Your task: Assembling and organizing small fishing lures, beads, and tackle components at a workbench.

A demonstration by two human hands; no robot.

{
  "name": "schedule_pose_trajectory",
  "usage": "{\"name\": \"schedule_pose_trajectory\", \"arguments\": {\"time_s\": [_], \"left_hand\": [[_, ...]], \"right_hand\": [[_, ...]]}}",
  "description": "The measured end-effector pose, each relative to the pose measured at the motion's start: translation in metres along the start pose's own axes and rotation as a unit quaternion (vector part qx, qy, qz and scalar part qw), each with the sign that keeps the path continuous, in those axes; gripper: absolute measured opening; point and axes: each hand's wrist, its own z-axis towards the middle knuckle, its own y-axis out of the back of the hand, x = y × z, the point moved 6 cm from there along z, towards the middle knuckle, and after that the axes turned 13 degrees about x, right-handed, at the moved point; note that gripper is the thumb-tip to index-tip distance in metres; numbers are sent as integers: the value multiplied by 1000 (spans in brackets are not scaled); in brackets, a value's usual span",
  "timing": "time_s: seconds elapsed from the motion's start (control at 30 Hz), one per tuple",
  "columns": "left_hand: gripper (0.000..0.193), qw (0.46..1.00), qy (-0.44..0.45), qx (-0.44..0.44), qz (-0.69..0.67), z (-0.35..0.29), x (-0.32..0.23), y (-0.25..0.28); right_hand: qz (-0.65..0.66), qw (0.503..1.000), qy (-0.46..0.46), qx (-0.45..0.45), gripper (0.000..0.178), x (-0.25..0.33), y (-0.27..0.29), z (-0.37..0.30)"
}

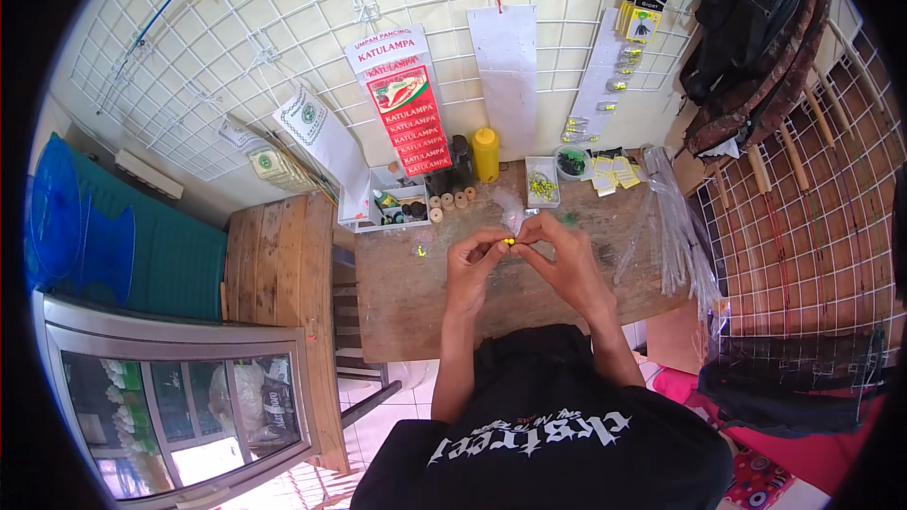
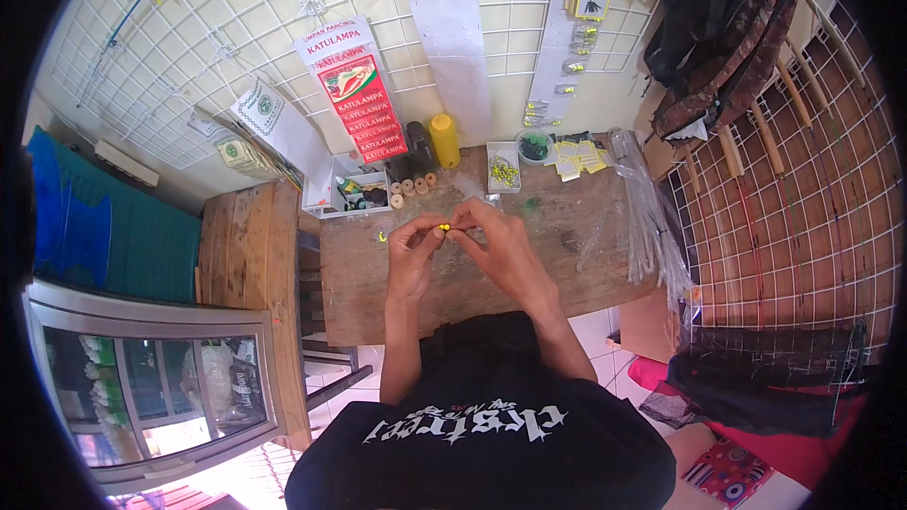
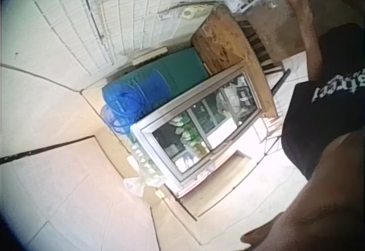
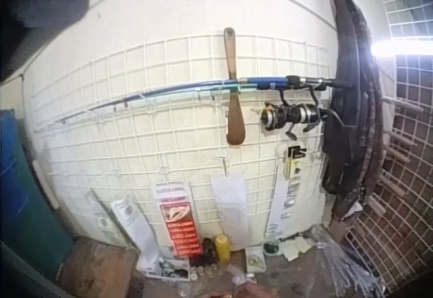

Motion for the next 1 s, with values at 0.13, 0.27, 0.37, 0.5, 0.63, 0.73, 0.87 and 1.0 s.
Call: {"name": "schedule_pose_trajectory", "arguments": {"time_s": [0.13, 0.27, 0.37, 0.5, 0.63, 0.73, 0.87, 1.0], "left_hand": [[13, 1000, 8, 7, 9, 0, 0, -2], [14, 999, 20, 15, 20, 0, 1, -3], [13, 999, 17, 37, 26, -1, 1, -2], [13, 997, 45, 49, 46, -1, -2, -3], [13, 997, 31, 50, 51, 0, -7, -8], [13, 997, 20, 48, 62, 0, -4, -5], [12, 995, 7, 65, 78, 1, -3, -6], [11, 993, -18, 71, 91, 1, -7, -8]], "right_hand": [[-13, 1000, 1, -8, 21, -3, 0, -2], [-21, 1000, 0, 4, 23, -5, -1, -3], [-14, 1000, -5, 28, 24, -6, -1, -4], [-17, 997, -11, 71, 27, 0, 0, -2], [-8, 997, -12, 78, 29, -3, 3, -1], [13, 996, -24, 80, 30, -8, 2, 0], [6, 995, -26, 91, 31, -10, 7, 4], [57, 990, -53, 117, 32, -20, 6, 6]]}}
